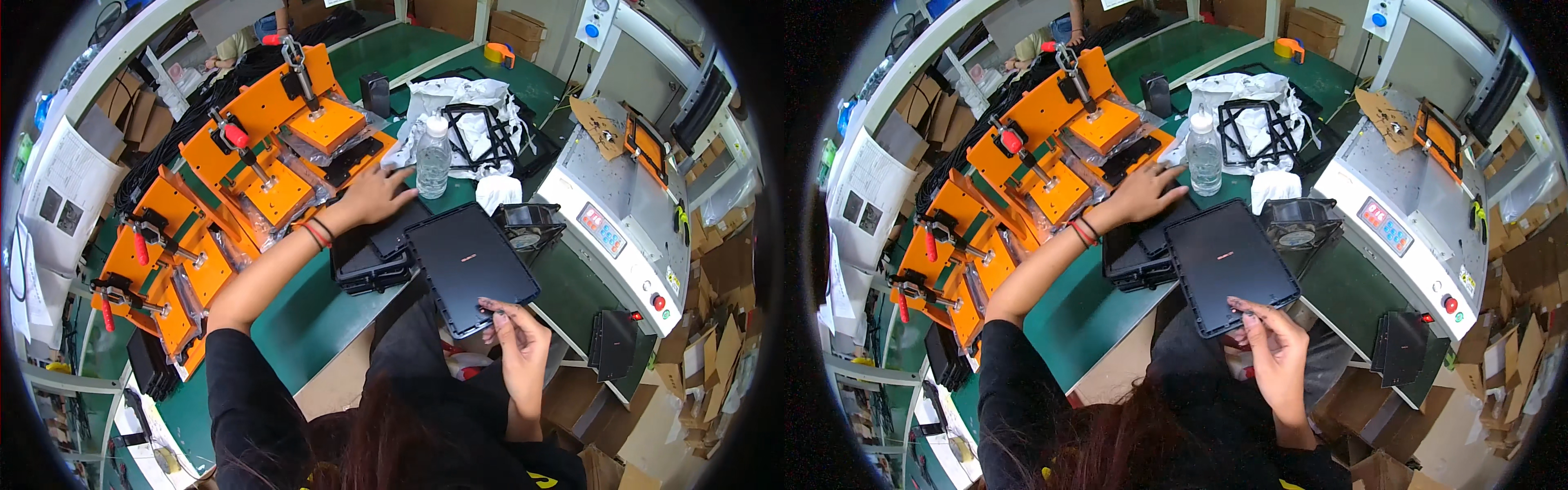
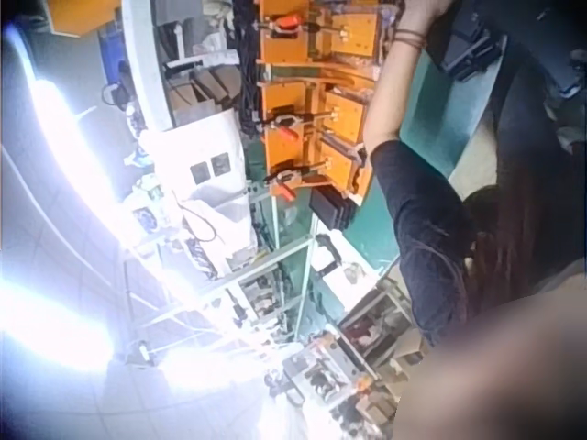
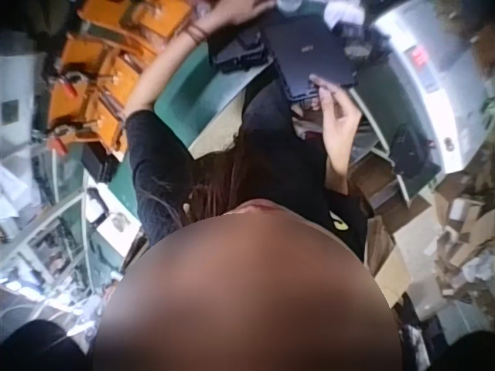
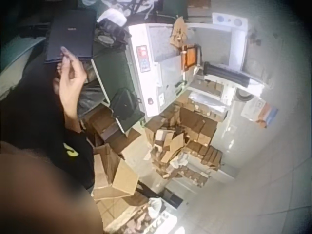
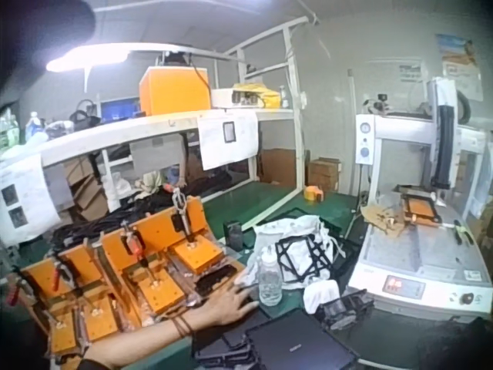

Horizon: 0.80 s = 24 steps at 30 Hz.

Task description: The person assembles black electronic devices by placing them into orange clamping jigs and operating a lever. They also use a press machine to attach black frames to the devices and wipe the surfaces with a cloth. The person handles the devices one at a time, moving them between the jig, the press, and a stack on the table.

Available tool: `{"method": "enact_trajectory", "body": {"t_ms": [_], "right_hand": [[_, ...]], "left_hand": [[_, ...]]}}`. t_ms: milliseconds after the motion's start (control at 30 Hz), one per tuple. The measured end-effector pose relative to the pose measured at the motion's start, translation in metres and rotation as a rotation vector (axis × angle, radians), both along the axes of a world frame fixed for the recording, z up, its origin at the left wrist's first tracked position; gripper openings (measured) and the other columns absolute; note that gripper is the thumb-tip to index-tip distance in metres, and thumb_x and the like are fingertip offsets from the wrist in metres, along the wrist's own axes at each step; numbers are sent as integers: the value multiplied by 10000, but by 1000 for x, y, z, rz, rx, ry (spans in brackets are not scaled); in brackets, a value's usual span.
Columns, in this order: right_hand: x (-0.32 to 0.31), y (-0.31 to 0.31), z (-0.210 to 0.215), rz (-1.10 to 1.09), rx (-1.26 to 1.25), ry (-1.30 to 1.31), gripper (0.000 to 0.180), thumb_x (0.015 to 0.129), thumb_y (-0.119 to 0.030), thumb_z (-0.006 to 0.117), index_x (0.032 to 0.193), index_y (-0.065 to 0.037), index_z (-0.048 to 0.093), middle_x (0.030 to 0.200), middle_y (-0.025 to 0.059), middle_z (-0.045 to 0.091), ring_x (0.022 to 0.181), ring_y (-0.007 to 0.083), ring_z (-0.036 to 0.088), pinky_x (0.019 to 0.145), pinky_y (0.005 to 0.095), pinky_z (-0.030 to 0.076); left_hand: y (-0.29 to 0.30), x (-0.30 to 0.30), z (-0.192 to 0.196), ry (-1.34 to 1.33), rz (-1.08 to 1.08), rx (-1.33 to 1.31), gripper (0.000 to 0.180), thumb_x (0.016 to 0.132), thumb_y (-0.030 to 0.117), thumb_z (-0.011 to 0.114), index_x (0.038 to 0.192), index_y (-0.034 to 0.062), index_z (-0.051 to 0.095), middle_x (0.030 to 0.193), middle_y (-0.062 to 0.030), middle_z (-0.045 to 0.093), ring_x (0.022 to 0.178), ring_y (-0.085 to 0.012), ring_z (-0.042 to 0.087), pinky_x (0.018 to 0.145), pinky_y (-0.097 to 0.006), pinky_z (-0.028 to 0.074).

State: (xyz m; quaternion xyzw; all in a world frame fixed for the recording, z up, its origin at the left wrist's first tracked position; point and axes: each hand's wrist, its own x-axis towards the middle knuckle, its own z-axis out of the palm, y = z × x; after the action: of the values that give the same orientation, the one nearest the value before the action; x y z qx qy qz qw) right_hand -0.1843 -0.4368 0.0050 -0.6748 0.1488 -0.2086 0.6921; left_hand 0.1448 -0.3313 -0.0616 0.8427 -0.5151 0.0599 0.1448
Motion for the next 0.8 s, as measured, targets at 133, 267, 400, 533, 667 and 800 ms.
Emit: {"method": "enact_trajectory", "body": {"t_ms": [133, 267, 400, 533, 667, 800], "right_hand": [[-7, -4, -4, -28, 7, -13, 197, 925, -42, 508, 1054, 61, 616, 1047, 117, 638, 745, 70, 566, 676, 208, 464], [-8, -6, -9, -49, 21, -5, 201, 928, -57, 510, 1052, 58, 618, 1031, 112, 646, 723, 69, 556, 662, 209, 456], [-5, -9, -14, -31, 31, 6, 206, 929, -69, 514, 1056, 55, 618, 1033, 107, 647, 719, 66, 553, 659, 208, 453], [-5, -11, -17, -31, 54, 13, 207, 928, -70, 515, 1058, 53, 618, 1038, 104, 647, 714, 64, 552, 658, 207, 453], [-5, -15, -18, -44, 80, 21, 206, 928, -67, 513, 1059, 54, 616, 1051, 108, 646, 712, 61, 549, 659, 205, 454], [-4, -15, -16, -20, 76, 25, 204, 929, -67, 510, 1059, 48, 618, 1066, 113, 643, 709, 58, 548, 658, 206, 456]], "left_hand": [[3, -6, -3, 15, 8, 125, 451, 915, 444, 455, 1146, 68, 549, 1273, -216, 458, 1211, -363, 402, 1022, -441, 320], [18, -5, 1, 91, -118, 82, 410, 919, 423, 462, 1091, 65, 564, 1246, -198, 468, 1205, -354, 401, 1024, -440, 310], [26, -7, -1, 100, -178, 6, 375, 921, 381, 484, 1092, 56, 560, 1271, -172, 454, 1210, -348, 395, 1030, -438, 303], [27, -15, -6, 40, -139, -23, 378, 920, 374, 485, 1110, 55, 552, 1283, -168, 445, 1225, -349, 376, 1029, -447, 299], [28, -15, -6, 9, -149, -82, 372, 916, 350, 491, 1096, 30, 553, 1239, -187, 478, 1198, -359, 411, 992, -455, 341], [16, 19, 0, -88, 0, -243, 241, 884, 164, 523, 1030, -26, 549, 1093, -208, 558, 1054, -332, 549, 852, -426, 471]]}}
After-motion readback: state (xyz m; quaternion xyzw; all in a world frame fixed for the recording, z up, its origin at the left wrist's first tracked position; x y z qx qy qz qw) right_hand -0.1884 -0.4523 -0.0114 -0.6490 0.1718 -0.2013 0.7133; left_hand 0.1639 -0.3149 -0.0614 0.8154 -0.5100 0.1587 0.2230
